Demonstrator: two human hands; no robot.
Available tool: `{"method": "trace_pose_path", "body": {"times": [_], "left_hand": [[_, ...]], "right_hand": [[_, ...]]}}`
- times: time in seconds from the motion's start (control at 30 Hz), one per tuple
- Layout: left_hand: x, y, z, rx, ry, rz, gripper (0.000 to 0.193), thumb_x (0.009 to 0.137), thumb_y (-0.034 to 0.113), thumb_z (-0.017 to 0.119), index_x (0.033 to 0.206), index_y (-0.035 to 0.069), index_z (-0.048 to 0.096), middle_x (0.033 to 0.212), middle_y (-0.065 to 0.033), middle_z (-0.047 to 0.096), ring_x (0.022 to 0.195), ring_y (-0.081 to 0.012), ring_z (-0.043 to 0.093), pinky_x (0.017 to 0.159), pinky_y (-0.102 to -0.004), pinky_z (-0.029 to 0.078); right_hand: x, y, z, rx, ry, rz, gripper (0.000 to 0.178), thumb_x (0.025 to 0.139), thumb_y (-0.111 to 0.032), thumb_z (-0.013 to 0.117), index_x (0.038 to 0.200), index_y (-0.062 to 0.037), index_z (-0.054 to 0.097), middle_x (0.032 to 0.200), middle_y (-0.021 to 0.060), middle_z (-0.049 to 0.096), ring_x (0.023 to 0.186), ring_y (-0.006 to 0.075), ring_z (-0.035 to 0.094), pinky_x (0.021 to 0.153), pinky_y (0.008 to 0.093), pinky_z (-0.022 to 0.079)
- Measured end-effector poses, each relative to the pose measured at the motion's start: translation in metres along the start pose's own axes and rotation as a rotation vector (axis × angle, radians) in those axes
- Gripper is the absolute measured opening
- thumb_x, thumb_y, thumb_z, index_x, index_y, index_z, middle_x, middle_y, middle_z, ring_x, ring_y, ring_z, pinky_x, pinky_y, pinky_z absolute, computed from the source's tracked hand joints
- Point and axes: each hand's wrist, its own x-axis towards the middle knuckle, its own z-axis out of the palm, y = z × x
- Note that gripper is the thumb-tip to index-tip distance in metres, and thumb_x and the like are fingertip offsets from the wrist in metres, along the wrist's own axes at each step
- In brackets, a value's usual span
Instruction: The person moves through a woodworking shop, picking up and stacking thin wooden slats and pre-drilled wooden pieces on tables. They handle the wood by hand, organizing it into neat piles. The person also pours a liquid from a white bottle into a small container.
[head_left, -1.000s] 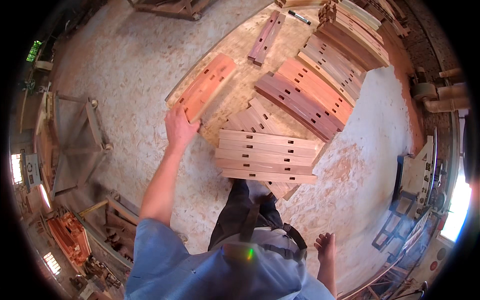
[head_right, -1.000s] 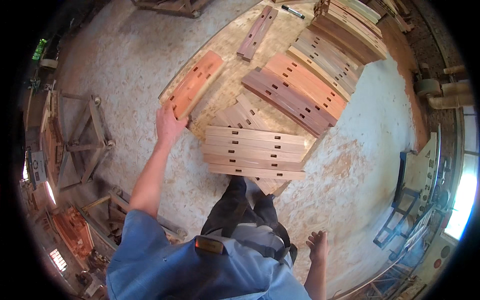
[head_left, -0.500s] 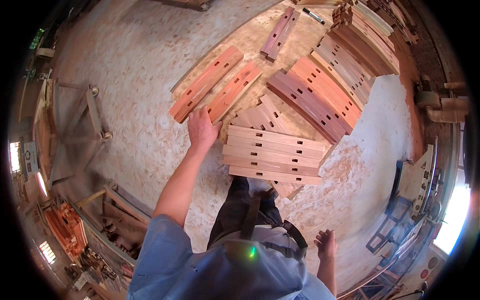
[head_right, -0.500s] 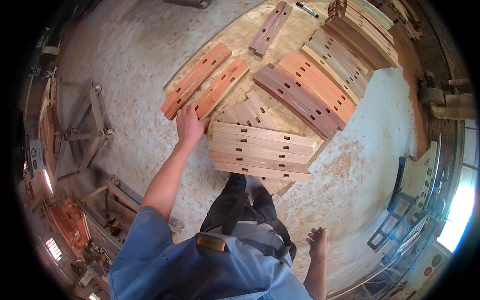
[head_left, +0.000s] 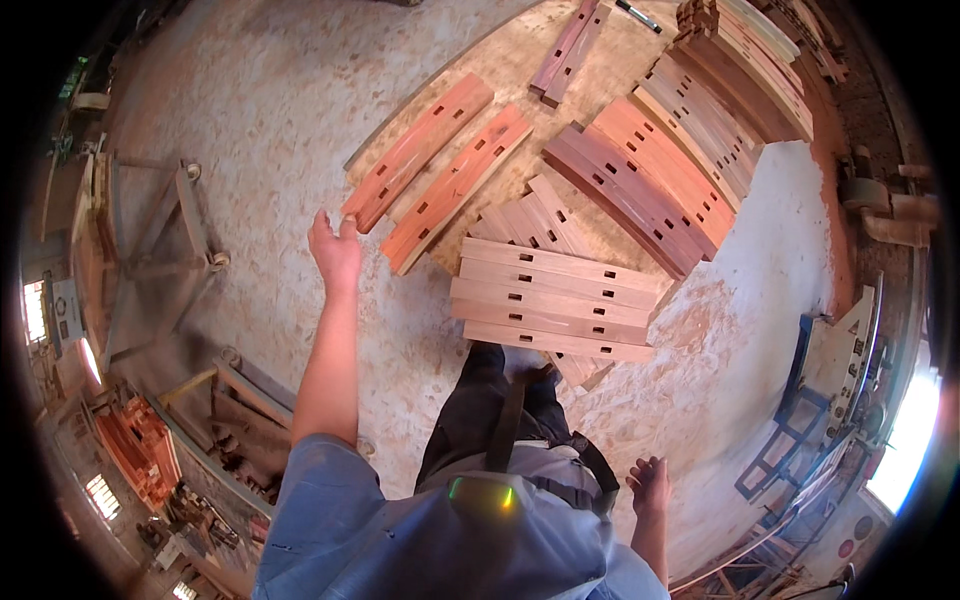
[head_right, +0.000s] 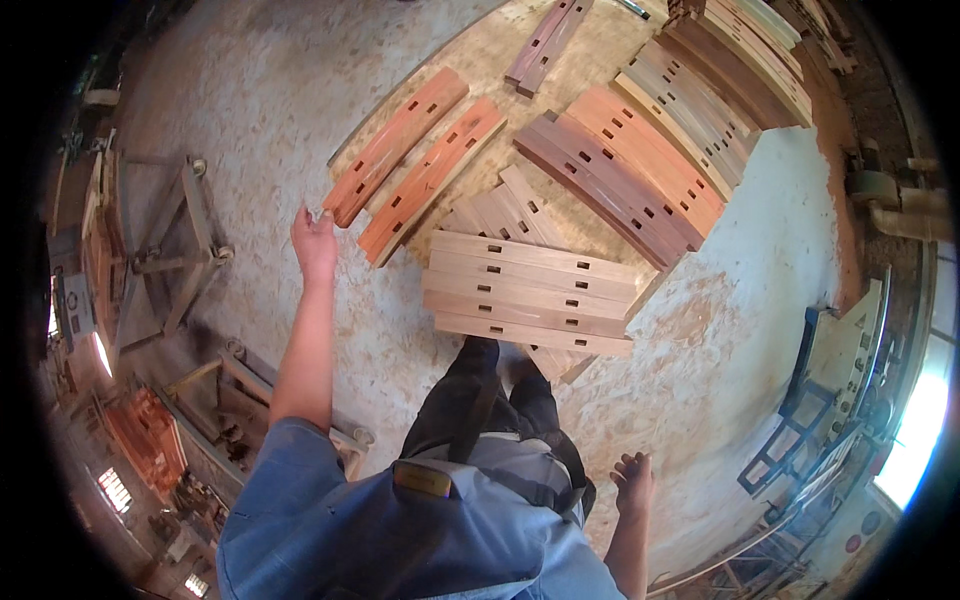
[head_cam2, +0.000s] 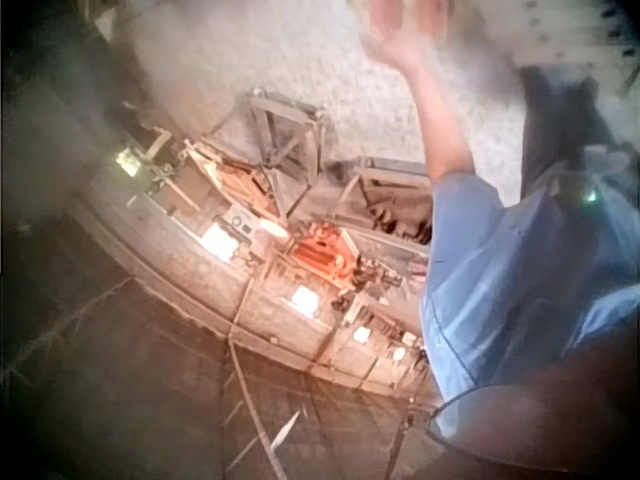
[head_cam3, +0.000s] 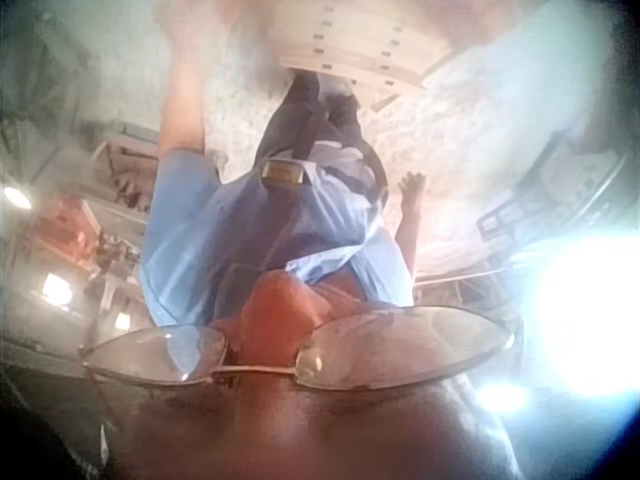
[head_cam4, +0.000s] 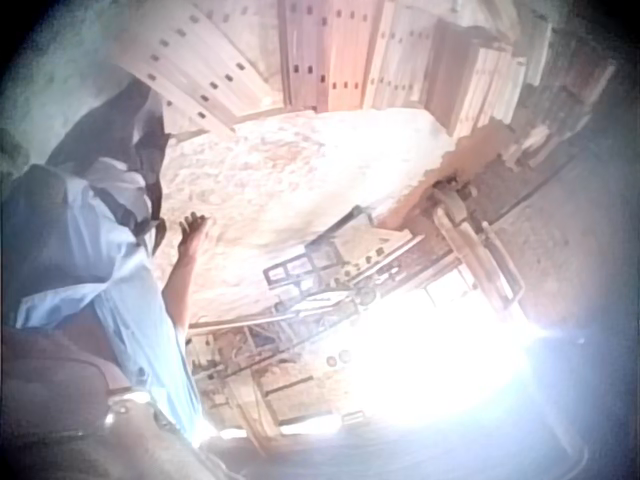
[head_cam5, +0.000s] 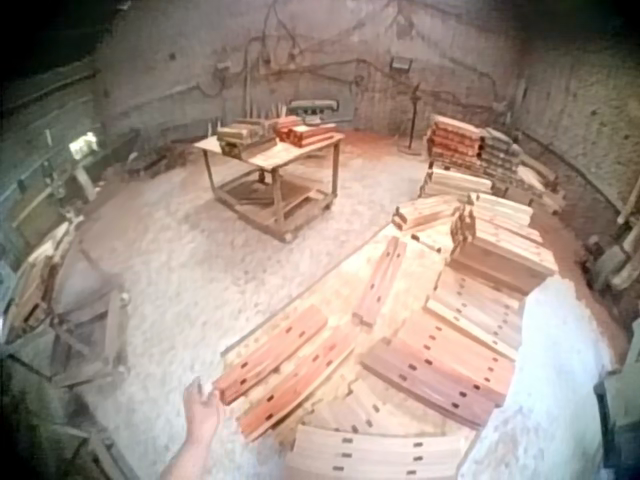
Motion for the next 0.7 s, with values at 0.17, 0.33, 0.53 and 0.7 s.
{"method": "trace_pose_path", "body": {"times": [0.17,0.33,0.53,0.7], "left_hand": [[0.011,-0.001,-0.012,-0.846,-0.583,-0.800,0.041,0.094,0.027,0.059,0.129,0.007,0.051,0.107,-0.0097,0.060,0.088,-0.0201,0.062,0.078,-0.0330,0.053],[0.006,0.009,-0.005,-0.953,-0.527,-0.679,0.043,0.096,0.021,0.057,0.134,0.006,0.046,0.109,-0.0107,0.061,0.085,-0.0211,0.064,0.076,-0.0323,0.056],[0.007,0.006,-0.003,-0.948,-0.547,-0.665,0.046,0.096,0.018,0.057,0.137,0.006,0.041,0.108,-0.0132,0.062,0.087,-0.0240,0.066,0.077,-0.0349,0.057],[0.005,0.013,-0.002,-0.436,-0.327,-0.485,0.051,0.093,0.020,0.060,0.137,0.004,0.041,0.111,-0.0142,0.062,0.097,-0.0261,0.064,0.087,-0.0363,0.052]], "right_hand": [[0.004,0.002,0.001,-0.012,-0.032,-0.012,0.047,0.097,-0.043,0.048,0.121,-0.0028,0.049,0.098,0.0117,0.061,0.076,0.0210,0.059,0.062,0.0341,0.051],[0.002,-0.006,0.002,-0.035,-0.032,-0.023,0.048,0.097,-0.043,0.050,0.122,-0.0024,0.049,0.098,0.0116,0.061,0.076,0.0206,0.059,0.062,0.0343,0.051],[0.000,-0.006,0.004,-0.064,-0.008,-0.020,0.046,0.097,-0.043,0.050,0.120,-0.0029,0.050,0.097,0.0107,0.061,0.076,0.0204,0.060,0.062,0.0340,0.051],[0.002,-0.006,0.007,-0.060,-0.040,-0.006,0.044,0.097,-0.042,0.049,0.118,-0.0037,0.050,0.095,0.0096,0.061,0.076,0.0201,0.060,0.062,0.0338,0.051]]}}
